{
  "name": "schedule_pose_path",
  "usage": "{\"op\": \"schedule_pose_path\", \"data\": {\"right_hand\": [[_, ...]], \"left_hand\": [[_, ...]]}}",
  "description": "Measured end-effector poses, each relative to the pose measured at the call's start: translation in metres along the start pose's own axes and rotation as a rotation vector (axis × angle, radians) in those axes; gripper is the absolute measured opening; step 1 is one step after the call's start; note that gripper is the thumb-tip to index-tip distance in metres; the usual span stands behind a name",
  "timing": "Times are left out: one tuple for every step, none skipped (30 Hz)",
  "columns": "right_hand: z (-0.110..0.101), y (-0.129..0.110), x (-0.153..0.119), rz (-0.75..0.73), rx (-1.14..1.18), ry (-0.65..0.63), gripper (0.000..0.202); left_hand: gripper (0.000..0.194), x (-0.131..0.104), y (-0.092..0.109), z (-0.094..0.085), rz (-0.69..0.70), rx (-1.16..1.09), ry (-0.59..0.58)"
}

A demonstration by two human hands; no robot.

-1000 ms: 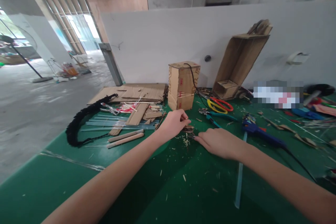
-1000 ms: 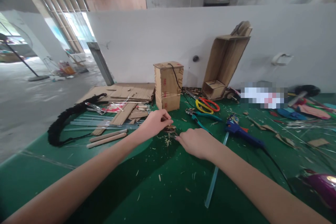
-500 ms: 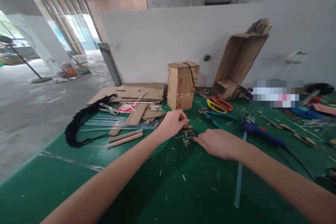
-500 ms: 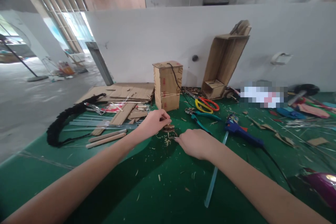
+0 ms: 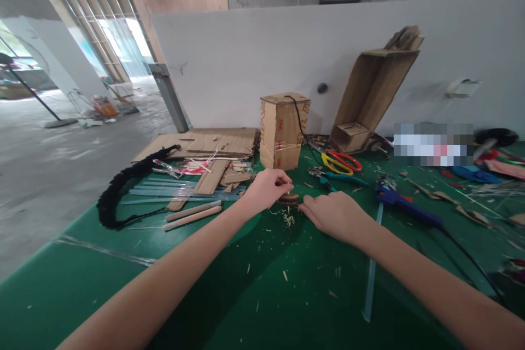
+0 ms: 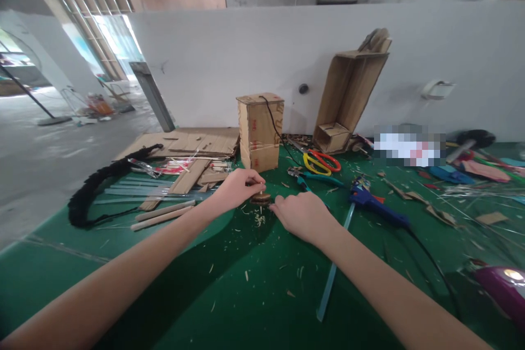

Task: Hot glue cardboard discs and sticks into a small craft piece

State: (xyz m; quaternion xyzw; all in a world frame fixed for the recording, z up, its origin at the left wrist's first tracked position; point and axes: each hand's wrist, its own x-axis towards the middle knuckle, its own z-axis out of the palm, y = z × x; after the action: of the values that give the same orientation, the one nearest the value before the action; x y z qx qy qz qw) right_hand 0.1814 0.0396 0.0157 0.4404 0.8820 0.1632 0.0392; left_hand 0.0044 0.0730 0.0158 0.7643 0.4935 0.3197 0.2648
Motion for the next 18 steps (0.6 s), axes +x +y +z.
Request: {"op": "schedule_pose_path", "data": {"right_hand": [[0.0005,-0.0003,0.0001,0.002,0.014,-0.007,0.044],[0.0008,-0.0009,-0.0002,0.001,0.032,-0.016,0.045],[0.0009,-0.0017,-0.001,-0.002,0.049,-0.026,0.046],[0.0007,-0.0027,-0.0019,-0.006,0.063,-0.034,0.047],[0.0003,-0.0038,-0.0029,-0.012,0.074,-0.042,0.047],[-0.0004,-0.0047,-0.0038,-0.016,0.079,-0.047,0.047],[-0.0014,-0.0054,-0.0045,-0.023,0.079,-0.049,0.047],[-0.0023,-0.0058,-0.0048,-0.031,0.077,-0.051,0.047],[-0.0033,-0.0058,-0.0047,-0.041,0.072,-0.051,0.047],[-0.004,-0.0055,-0.0044,-0.051,0.066,-0.049,0.048],[-0.0043,-0.0051,-0.0038,-0.056,0.056,-0.044,0.048],[-0.0041,-0.0047,-0.003,-0.054,0.044,-0.036,0.047],[-0.0035,-0.0044,-0.0023,-0.043,0.034,-0.028,0.047],[-0.0024,-0.0044,-0.0017,-0.025,0.026,-0.021,0.046],[-0.0011,-0.0048,-0.0014,-0.005,0.024,-0.018,0.046],[0.0002,-0.0057,-0.0015,0.01,0.029,-0.019,0.046],[0.0011,-0.0069,-0.0018,0.017,0.038,-0.022,0.046],[0.0014,-0.0085,-0.0024,0.019,0.049,-0.026,0.046]], "left_hand": [[0.014,0.0003,-0.0008,0.0002,-0.005,0.001,-0.002],[0.014,0.0005,-0.0014,0.0004,-0.009,0.002,-0.002],[0.014,0.0007,-0.0018,0.0007,-0.01,0.0,-0.002],[0.014,0.0009,-0.0019,0.0009,-0.007,-0.002,0.001],[0.014,0.0009,-0.0018,0.001,-0.002,-0.005,0.0],[0.014,0.0009,-0.0014,0.001,0.004,-0.006,-0.001],[0.014,0.0007,-0.0008,0.0008,0.008,-0.005,-0.003],[0.014,0.0003,0.0,0.0003,0.007,-0.003,-0.003],[0.014,-0.0001,0.0009,-0.0002,0.004,0.0,0.0],[0.014,-0.0006,0.0019,-0.0009,-0.001,0.002,0.0],[0.014,-0.0012,0.0028,-0.0015,-0.005,0.004,0.0],[0.014,-0.0018,0.0037,-0.0022,-0.008,0.005,-0.002],[0.014,-0.0024,0.0044,-0.0027,-0.011,0.007,-0.006],[0.014,-0.0028,0.0048,-0.0031,-0.014,0.011,-0.008],[0.015,-0.003,0.0049,-0.0033,-0.017,0.015,-0.008],[0.015,-0.0031,0.0047,-0.0034,-0.021,0.02,-0.006],[0.015,-0.0031,0.0042,-0.0033,-0.024,0.024,-0.002],[0.015,-0.0029,0.0036,-0.0032,-0.026,0.028,0.001]]}}
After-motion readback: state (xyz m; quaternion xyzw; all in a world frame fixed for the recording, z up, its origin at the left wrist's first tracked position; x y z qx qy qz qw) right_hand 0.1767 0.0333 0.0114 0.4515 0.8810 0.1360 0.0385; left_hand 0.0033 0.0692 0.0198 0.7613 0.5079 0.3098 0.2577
